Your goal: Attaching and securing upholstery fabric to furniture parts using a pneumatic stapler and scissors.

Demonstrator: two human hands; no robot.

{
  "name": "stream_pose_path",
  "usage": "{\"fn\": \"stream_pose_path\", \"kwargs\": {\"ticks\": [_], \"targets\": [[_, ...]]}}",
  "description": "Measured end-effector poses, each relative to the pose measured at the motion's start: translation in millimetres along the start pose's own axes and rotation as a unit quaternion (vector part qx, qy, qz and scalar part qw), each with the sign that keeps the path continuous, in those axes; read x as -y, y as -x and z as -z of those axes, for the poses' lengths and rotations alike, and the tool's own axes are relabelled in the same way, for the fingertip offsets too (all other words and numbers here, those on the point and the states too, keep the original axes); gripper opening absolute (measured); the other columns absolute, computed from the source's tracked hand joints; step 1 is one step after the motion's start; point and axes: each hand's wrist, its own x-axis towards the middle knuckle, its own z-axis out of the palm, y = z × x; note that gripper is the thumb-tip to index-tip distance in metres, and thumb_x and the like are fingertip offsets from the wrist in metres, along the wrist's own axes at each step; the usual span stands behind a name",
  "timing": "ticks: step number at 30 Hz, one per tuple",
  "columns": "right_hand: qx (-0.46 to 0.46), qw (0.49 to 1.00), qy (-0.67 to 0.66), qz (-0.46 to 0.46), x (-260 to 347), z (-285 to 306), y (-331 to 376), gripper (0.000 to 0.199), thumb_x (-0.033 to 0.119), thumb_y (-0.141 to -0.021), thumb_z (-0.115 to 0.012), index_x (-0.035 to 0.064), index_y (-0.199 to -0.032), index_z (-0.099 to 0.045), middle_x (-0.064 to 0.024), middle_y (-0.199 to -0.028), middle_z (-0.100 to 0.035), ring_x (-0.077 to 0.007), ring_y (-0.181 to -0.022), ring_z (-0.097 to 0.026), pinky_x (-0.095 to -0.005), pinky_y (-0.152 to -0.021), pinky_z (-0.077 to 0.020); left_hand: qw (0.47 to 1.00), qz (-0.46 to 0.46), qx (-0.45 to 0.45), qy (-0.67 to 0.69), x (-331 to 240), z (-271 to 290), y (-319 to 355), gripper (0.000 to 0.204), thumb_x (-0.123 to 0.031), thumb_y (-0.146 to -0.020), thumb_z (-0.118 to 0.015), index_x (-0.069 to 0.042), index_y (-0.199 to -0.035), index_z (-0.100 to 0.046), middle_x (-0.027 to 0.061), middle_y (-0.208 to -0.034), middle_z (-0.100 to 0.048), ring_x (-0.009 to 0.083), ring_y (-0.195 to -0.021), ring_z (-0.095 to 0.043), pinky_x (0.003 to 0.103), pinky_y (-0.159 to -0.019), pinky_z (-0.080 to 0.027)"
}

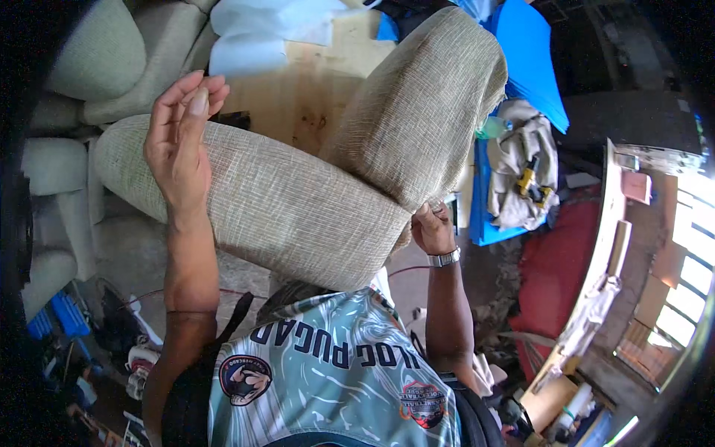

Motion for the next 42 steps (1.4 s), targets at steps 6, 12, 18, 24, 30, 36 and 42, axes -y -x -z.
{"fn": "stream_pose_path", "kwargs": {"ticks": [6,12,18,24,30,36,42], "targets": [[-0.087,0.996,0.0,-0.026,4,-43,14,0.024,0.025,-0.096,-0.064,0.004,-0.107,-0.064,-0.0041,-0.091,-0.069,-0.0153,-0.077,-0.065,-0.0328,-0.07,-0.0521,0.995,0.01,-0.015,0.101,2,30,-7,0.025,-0.005,-0.097,-0.06,0.006,-0.12,-0.057,0.0182,-0.109,-0.068,0.023,-0.105,-0.066,0.036,-0.097,-0.053],[-0.072,0.997,-0.005,0.002,-16,0,8,0.032,0.022,-0.1,-0.061,0.0078,-0.071,-0.059,0.0029,-0.064,-0.056,-0.0072,-0.06,-0.048,-0.0231,-0.057,-0.0373,0.994,-0.029,0.072,-0.072,-9,5,-6,0.023,-0.004,-0.095,-0.064,0.006,-0.115,-0.059,0.0132,-0.109,-0.067,0.014,-0.093,-0.063,0.027,-0.083,-0.051],[0.031,0.986,0.164,0.017,29,9,33,0.04,0.042,-0.097,-0.063,0.0033,-0.087,-0.069,0.0001,-0.073,-0.062,-0.0109,-0.07,-0.056,-0.0295,-0.069,-0.0476,0.915,-0.123,0.329,-0.198,-35,-87,37,0.017,-0.001,-0.088,-0.07,-0.002,-0.104,-0.067,0.0096,-0.105,-0.069,0.0184,-0.098,-0.066,0.029,-0.084,-0.053],[0.089,0.924,0.37,0.03,88,30,53,0.055,0.055,-0.095,-0.059,0.0009,-0.089,-0.071,-0.0065,-0.078,-0.067,-0.0153,-0.077,-0.062,-0.0323,-0.074,-0.0489,0.853,-0.115,0.445,-0.245,-38,-165,87,0.014,-0.001,-0.082,-0.073,-0.003,-0.096,-0.069,0.0084,-0.099,-0.068,0.0265,-0.095,-0.065,0.037,-0.086,-0.052],[0.109,0.925,0.357,0.076,73,48,44,0.047,0.053,-0.093,-0.063,0.0069,-0.085,-0.074,-0.0034,-0.069,-0.064,-0.0117,-0.067,-0.056,-0.0325,-0.062,-0.0439,0.517,-0.311,0.693,-0.395,-47,-194,156,0.059,-0.054,-0.087,-0.061,-0.002,-0.115,-0.065,0.0142,-0.116,-0.063,0.0275,-0.122,-0.053,0.048,-0.112,-0.029],[0.115,0.906,0.385,0.129,72,17,31,0.047,0.052,-0.093,-0.064,0.0065,-0.084,-0.073,-0.0074,-0.068,-0.064,-0.0129,-0.064,-0.055,-0.0345,-0.06,-0.043,0.267,-0.141,0.79,-0.533,-11,-213,201,0.046,-0.049,-0.088,-0.062,-0.007,-0.078,-0.076,0.014,-0.084,-0.073,0.026,-0.085,-0.069,0.04,-0.093,-0.045],[0.138,0.941,0.273,0.143,33,16,20,0.048,0.051,-0.097,-0.058,0.006,-0.088,-0.072,-0.0037,-0.074,-0.066,-0.0135,-0.072,-0.058,-0.0327,-0.068,-0.0468,0.53,-0.086,0.831,-0.147,-69,-212,153,0.028,-0.025,-0.086,-0.072,-0.006,-0.106,-0.07,0.0119,-0.104,-0.072,0.0302,-0.106,-0.067,0.042,-0.093,-0.05]]}}
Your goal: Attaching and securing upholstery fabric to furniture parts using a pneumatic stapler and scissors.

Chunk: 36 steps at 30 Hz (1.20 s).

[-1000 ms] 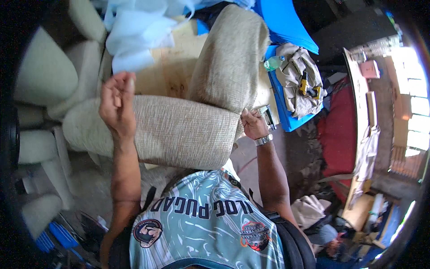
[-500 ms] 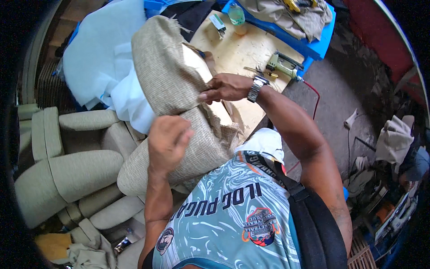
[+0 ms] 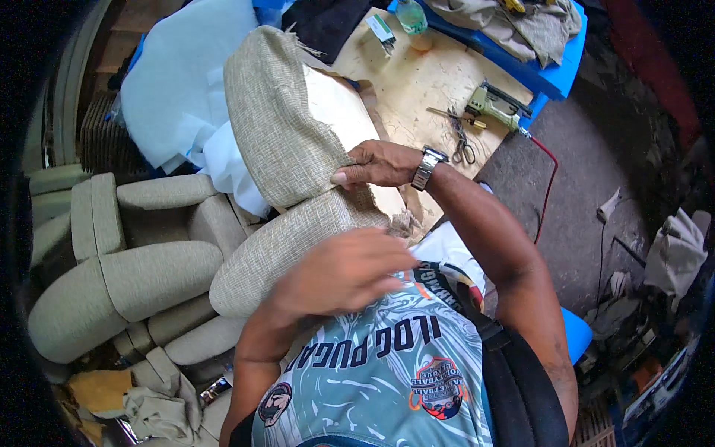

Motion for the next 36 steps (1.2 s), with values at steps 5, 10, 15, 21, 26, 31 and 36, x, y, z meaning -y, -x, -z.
{"fn": "stream_pose_path", "kwargs": {"ticks": [5,10,15,21,26,31,36], "targets": [[-0.046,0.997,-0.049,0.042,1,1,10,0.042,0.044,-0.096,-0.063,0.0022,-0.092,-0.066,-0.0047,-0.082,-0.066,-0.0128,-0.079,-0.057,-0.0322,-0.074,-0.0472,0.92,0.18,-0.3,-0.176,26,53,33,0.027,-0.006,-0.079,-0.075,-0.003,-0.105,-0.068,0.0132,-0.116,-0.067,0.0327,-0.119,-0.059,0.045,-0.103,-0.045],[-0.069,0.995,0.024,0.063,0,10,13,0.044,0.045,-0.095,-0.064,0.0013,-0.092,-0.064,-0.0096,-0.082,-0.064,-0.0176,-0.076,-0.058,-0.0354,-0.069,-0.0452,0.906,0.214,-0.308,-0.195,48,39,8,0.059,-0.012,-0.075,-0.08,-0.003,-0.128,-0.056,0.0171,-0.142,-0.051,0.0404,-0.141,-0.035,0.053,-0.116,-0.027],[-0.058,0.997,-0.044,0.025,-7,9,18,0.039,0.039,-0.096,-0.064,0.0011,-0.089,-0.064,-0.0045,-0.071,-0.06,-0.0113,-0.07,-0.051,-0.0334,-0.065,-0.0433,0.876,0.314,-0.298,-0.213,56,16,-8,0.085,-0.017,-0.076,-0.078,-0.006,-0.147,-0.033,0.0229,-0.157,-0.026,0.0468,-0.148,-0.014,0.062,-0.117,-0.012],[-0.032,0.998,-0.045,0.009,17,-7,-1,0.043,0.042,-0.096,-0.063,0.0016,-0.082,-0.066,-0.0049,-0.068,-0.061,-0.0132,-0.066,-0.053,-0.0347,-0.06,-0.0418,0.819,0.39,-0.356,-0.225,50,12,17,0.089,-0.02,-0.076,-0.079,-0.003,-0.148,-0.03,0.0307,-0.157,-0.017,0.0553,-0.145,-0.01,0.064,-0.116,-0.017],[-0.017,0.999,0.042,-0.025,37,-33,-34,0.036,0.033,-0.097,-0.064,-0.0027,-0.091,-0.065,-0.0086,-0.081,-0.068,-0.0159,-0.076,-0.062,-0.0339,-0.07,-0.0491,0.839,0.342,-0.381,-0.185,64,30,69,0.089,-0.016,-0.072,-0.08,0.0,-0.146,-0.032,0.0297,-0.156,-0.019,0.0558,-0.143,-0.014,0.06,-0.117,-0.022],[0.023,0.975,0.204,0.087,61,-60,-74,0.049,0.042,-0.09,-0.068,0.0003,-0.069,-0.053,-0.0167,-0.07,-0.055,-0.0336,-0.067,-0.058,-0.0454,-0.064,-0.0441,0.846,0.312,-0.406,-0.15,88,24,132,0.09,-0.012,-0.071,-0.079,-0.002,-0.147,-0.032,0.0292,-0.157,-0.019,0.0508,-0.145,-0.016,0.057,-0.117,-0.023],[0.047,0.964,0.241,0.1,43,-68,-103,0.046,0.044,-0.093,-0.062,0.0027,-0.074,-0.056,-0.0165,-0.077,-0.058,-0.0383,-0.075,-0.06,-0.048,-0.068,-0.0466,0.807,0.366,-0.453,-0.097,95,22,143,0.092,-0.016,-0.074,-0.08,-0.004,-0.149,-0.029,0.0321,-0.157,-0.016,0.0486,-0.146,-0.019,0.054,-0.117,-0.023]]}}
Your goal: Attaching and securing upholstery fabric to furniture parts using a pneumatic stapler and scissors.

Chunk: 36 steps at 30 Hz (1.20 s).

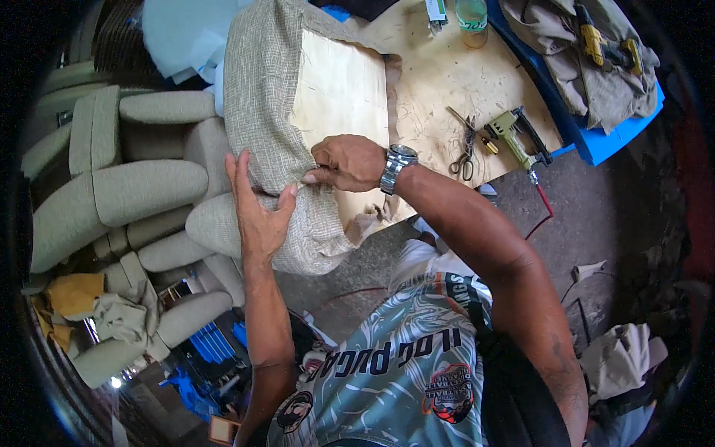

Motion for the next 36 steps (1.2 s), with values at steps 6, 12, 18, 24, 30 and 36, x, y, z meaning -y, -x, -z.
{"fn": "stream_pose_path", "kwargs": {"ticks": [6,12,18,24,30,36], "targets": [[-0.029,0.996,-0.079,-0.008,-2,-16,-5,0.055,0.049,-0.094,-0.061,0.001,-0.066,-0.056,-0.0177,-0.07,-0.056,-0.0357,-0.067,-0.057,-0.0452,-0.064,-0.0448,0.994,0.054,-0.031,-0.086,-16,4,5,0.096,-0.029,-0.078,-0.078,-0.004,-0.153,-0.023,0.0306,-0.157,-0.02,0.0442,-0.147,-0.02,0.06,-0.116,-0.018],[-0.074,0.989,-0.128,-0.01,-8,-3,8,0.054,0.047,-0.089,-0.069,0.0016,-0.066,-0.051,-0.0161,-0.059,-0.048,-0.0275,-0.053,-0.046,-0.0405,-0.052,-0.0372,0.976,0.095,-0.063,-0.186,-38,-17,7,0.09,-0.043,-0.084,-0.069,-0.007,-0.153,-0.024,0.0266,-0.157,-0.025,0.0405,-0.147,-0.022,0.065,-0.115,-0.015],[-0.029,0.985,-0.146,-0.093,16,2,0,0.051,0.048,-0.091,-0.068,-0.0007,-0.076,-0.06,-0.0158,-0.075,-0.062,-0.0206,-0.069,-0.057,-0.0378,-0.063,-0.0464,0.975,0.083,-0.058,-0.2,-39,4,5,0.09,-0.042,-0.083,-0.07,-0.003,-0.151,-0.026,0.0286,-0.154,-0.03,0.0399,-0.147,-0.023,0.062,-0.116,-0.017],[0.008,0.989,-0.134,-0.06,4,10,-18,0.034,0.033,-0.097,-0.064,-0.0001,-0.09,-0.065,-0.0057,-0.079,-0.064,-0.0135,-0.074,-0.058,-0.0329,-0.069,-0.0475,0.979,0.087,-0.039,-0.178,-43,10,-17,0.096,-0.034,-0.079,-0.075,0.003,-0.15,-0.023,0.0326,-0.153,-0.027,0.0415,-0.146,-0.024,0.058,-0.117,-0.02],[-0.256,0.945,-0.014,-0.203,-86,-25,47,0.026,0.014,-0.093,-0.065,0.0076,-0.119,-0.065,-0.0162,-0.122,-0.063,-0.0332,-0.111,-0.061,-0.0426,-0.096,-0.0513,0.98,0.094,-0.033,-0.173,13,62,1,0.1,-0.03,-0.08,-0.076,0.003,-0.153,-0.017,0.0354,-0.156,-0.017,0.0469,-0.145,-0.022,0.055,-0.118,-0.02],[-0.109,0.747,0.324,-0.57,-126,-91,135,0.086,0.059,-0.078,-0.071,0.0017,-0.137,-0.047,-0.0227,-0.132,-0.053,-0.0387,-0.122,-0.051,-0.0478,-0.102,-0.0432,0.979,0.103,-0.031,-0.176,124,148,19,0.098,-0.025,-0.081,-0.074,0.003,-0.154,-0.014,0.0332,-0.157,-0.014,0.046,-0.147,-0.018,0.056,-0.119,-0.017]]}}
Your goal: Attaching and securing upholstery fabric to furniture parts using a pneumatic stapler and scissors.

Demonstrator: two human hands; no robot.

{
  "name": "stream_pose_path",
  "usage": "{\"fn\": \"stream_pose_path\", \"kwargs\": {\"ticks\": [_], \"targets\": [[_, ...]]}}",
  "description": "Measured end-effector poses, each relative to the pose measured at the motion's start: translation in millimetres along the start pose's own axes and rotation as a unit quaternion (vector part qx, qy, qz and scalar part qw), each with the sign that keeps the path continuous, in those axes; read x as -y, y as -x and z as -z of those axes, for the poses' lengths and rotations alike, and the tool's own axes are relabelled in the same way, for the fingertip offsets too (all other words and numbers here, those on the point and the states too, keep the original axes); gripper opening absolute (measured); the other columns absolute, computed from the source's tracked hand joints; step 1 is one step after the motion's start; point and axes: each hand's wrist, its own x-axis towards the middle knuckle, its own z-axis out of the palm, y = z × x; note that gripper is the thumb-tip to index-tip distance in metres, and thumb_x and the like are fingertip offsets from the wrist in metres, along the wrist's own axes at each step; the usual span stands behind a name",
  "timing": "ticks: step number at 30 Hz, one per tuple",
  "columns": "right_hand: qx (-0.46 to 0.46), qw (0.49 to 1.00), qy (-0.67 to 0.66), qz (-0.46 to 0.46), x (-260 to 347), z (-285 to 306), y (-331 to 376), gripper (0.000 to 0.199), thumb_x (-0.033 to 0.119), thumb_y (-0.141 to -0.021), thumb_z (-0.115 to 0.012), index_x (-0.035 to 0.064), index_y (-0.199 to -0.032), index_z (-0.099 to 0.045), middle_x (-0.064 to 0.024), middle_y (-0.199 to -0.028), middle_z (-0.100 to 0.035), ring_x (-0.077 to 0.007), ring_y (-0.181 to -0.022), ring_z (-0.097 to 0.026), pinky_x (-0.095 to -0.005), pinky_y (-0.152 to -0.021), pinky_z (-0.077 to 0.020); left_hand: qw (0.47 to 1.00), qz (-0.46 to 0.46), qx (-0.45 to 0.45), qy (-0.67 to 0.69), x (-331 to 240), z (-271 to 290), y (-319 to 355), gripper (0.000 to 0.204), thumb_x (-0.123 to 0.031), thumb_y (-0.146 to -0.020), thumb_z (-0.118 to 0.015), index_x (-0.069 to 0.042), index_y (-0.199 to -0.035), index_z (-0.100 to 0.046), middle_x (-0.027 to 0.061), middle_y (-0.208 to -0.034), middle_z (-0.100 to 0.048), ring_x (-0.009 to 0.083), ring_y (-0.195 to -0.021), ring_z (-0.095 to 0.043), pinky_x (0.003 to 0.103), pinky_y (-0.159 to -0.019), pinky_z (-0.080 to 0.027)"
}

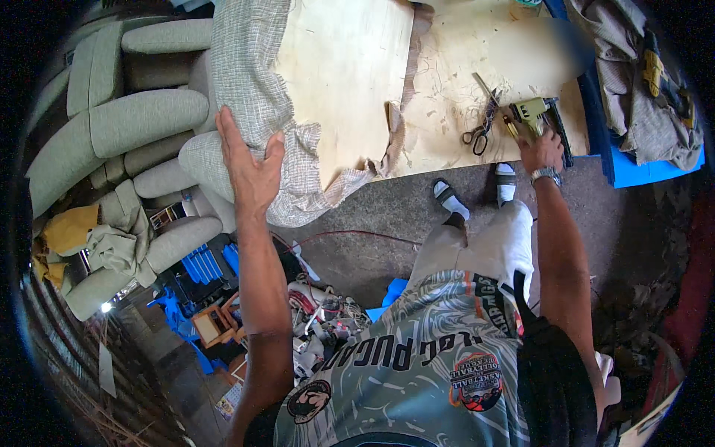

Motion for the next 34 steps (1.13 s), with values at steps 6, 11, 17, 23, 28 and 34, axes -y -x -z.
{"fn": "stream_pose_path", "kwargs": {"ticks": [6,11,17,23,28,34], "targets": [[0.019,0.997,0.076,-0.014,184,-77,77,0.066,0.055,-0.084,-0.066,0.0101,-0.13,-0.05,-0.0133,-0.131,-0.055,-0.0339,-0.122,-0.053,-0.0544,-0.094,-0.0468,0.999,-0.023,0.005,-0.046,212,33,-5,0.099,-0.026,-0.082,-0.072,0.004,-0.154,-0.011,0.0327,-0.157,-0.015,0.0439,-0.149,-0.014,0.057,-0.12,-0.009],[-0.015,0.998,0.054,0.009,343,-188,116,0.046,0.038,-0.089,-0.061,0.0066,-0.12,-0.052,-0.0202,-0.12,-0.062,-0.0408,-0.108,-0.061,-0.0527,-0.089,-0.0507,0.999,-0.026,-0.006,-0.027,429,56,-1,0.098,-0.027,-0.083,-0.071,0.004,-0.154,-0.011,0.0333,-0.157,-0.015,0.0437,-0.149,-0.014,0.056,-0.12,-0.009],[-0.037,0.984,-0.147,0.091,579,-157,417,0.041,0.032,-0.084,-0.067,0.0019,-0.109,-0.054,-0.0278,-0.094,-0.067,-0.0459,-0.087,-0.065,-0.0529,-0.076,-0.0522,0.998,-0.014,0.007,-0.066,703,233,73,0.097,-0.032,-0.085,-0.07,0.0,-0.155,-0.011,0.0334,-0.157,-0.015,0.0436,-0.148,-0.015,0.056,-0.12,-0.01],[0.116,0.821,-0.456,0.323,877,-32,801,0.048,0.02,-0.081,-0.071,-0.0027,-0.121,-0.06,-0.0189,-0.096,-0.072,-0.0306,-0.084,-0.072,-0.0352,-0.078,-0.055,0.998,-0.029,0.0,-0.056,941,472,208,0.097,-0.032,-0.085,-0.07,0.0,-0.155,-0.01,0.0352,-0.156,-0.014,0.045,-0.148,-0.015,0.057,-0.12,-0.011],[0.107,0.724,-0.505,0.457,1169,-70,1111,0.052,0.025,-0.071,-0.072,0.0013,-0.117,-0.064,-0.0183,-0.094,-0.071,-0.0335,-0.082,-0.071,-0.0389,-0.076,-0.0555,0.997,-0.046,0.0,-0.055,1213,651,337,0.097,-0.032,-0.085,-0.07,0.001,-0.155,-0.01,0.0368,-0.156,-0.013,0.0464,-0.147,-0.016,0.058,-0.119,-0.012],[0.067,0.701,-0.484,0.52,1502,-195,1486,0.049,0.022,-0.072,-0.074,0.0058,-0.117,-0.066,-0.0202,-0.095,-0.071,-0.0372,-0.086,-0.07,-0.0423,-0.079,-0.0558,0.997,-0.036,-0.001,-0.062,1625,846,529,0.098,-0.032,-0.086,-0.07,0.0,-0.156,-0.008,0.0359,-0.156,-0.012,0.0464,-0.148,-0.014,0.058,-0.119,-0.011]]}}
